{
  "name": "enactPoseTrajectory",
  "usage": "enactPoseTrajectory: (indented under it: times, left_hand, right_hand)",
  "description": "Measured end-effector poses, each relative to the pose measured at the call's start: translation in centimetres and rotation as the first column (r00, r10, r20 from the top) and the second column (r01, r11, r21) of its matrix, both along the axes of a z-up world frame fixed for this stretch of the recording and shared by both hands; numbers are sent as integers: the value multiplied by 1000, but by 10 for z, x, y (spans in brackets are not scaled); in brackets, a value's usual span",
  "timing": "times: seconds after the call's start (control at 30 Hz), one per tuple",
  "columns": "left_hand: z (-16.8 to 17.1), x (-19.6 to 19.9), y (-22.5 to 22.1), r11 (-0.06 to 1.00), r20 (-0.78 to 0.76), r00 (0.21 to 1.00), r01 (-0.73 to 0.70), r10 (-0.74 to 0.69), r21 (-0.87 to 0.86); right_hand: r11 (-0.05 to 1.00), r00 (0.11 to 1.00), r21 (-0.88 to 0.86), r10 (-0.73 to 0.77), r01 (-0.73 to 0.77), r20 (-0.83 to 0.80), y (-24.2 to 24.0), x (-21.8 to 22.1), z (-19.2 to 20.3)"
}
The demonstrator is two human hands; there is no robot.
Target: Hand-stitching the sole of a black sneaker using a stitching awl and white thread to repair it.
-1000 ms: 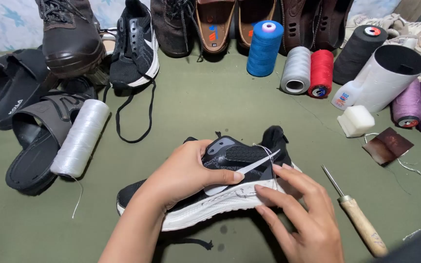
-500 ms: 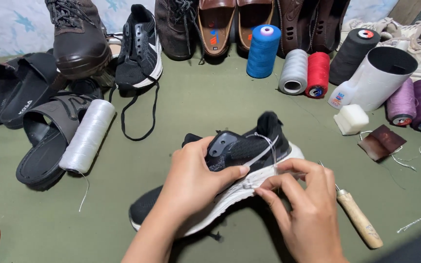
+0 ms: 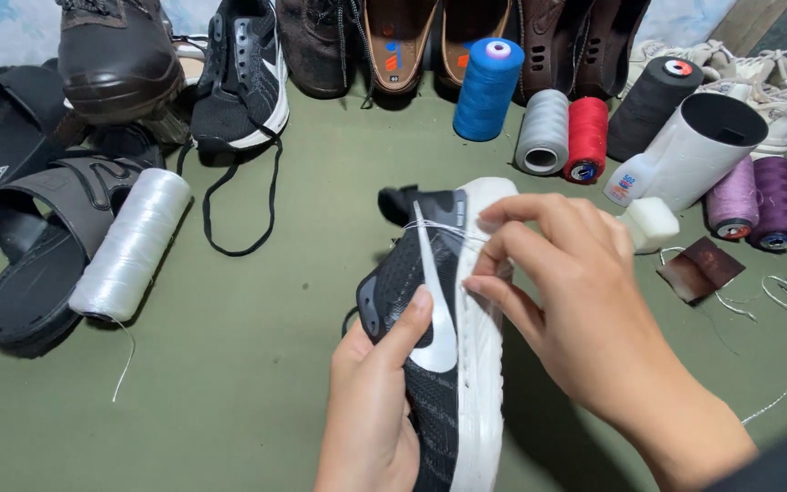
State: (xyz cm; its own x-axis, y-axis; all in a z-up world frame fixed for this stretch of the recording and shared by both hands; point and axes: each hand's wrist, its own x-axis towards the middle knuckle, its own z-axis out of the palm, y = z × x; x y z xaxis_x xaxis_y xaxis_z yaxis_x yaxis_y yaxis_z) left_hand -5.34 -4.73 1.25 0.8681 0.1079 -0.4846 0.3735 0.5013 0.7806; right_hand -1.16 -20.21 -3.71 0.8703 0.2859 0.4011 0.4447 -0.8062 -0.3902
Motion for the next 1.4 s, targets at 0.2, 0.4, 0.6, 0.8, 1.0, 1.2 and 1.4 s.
enactPoseTrajectory:
  times: [0.2,0.4,0.6,0.8,1.0,1.2,1.4]
  left_hand:
    - [-56,16,20,945,-110,993,-4,-34,-326]
    - [-153,16,40,858,-38,999,8,-32,-513]
    - [-157,18,44,842,238,968,188,-73,-505]
    - [-167,20,45,798,260,965,171,-19,-578]
    - [-162,23,30,907,205,978,120,-39,-404]
    - [-163,24,30,917,300,922,322,-247,-235]
    - [-168,32,29,922,293,902,365,-317,-128]
  right_hand:
    - [987,971,-67,128,-144,-200,11,40,-15]
    - [982,910,-126,81,-144,-407,-4,47,-4]
    - [980,843,9,177,-201,-507,-22,55,-2]
    - [958,762,90,273,-273,-587,-29,60,9]
    - [960,715,42,234,-276,-659,-36,67,16]
    - [987,663,24,126,-161,-738,-30,67,23]
    - [987,713,-157,-83,-38,-696,-8,58,38]
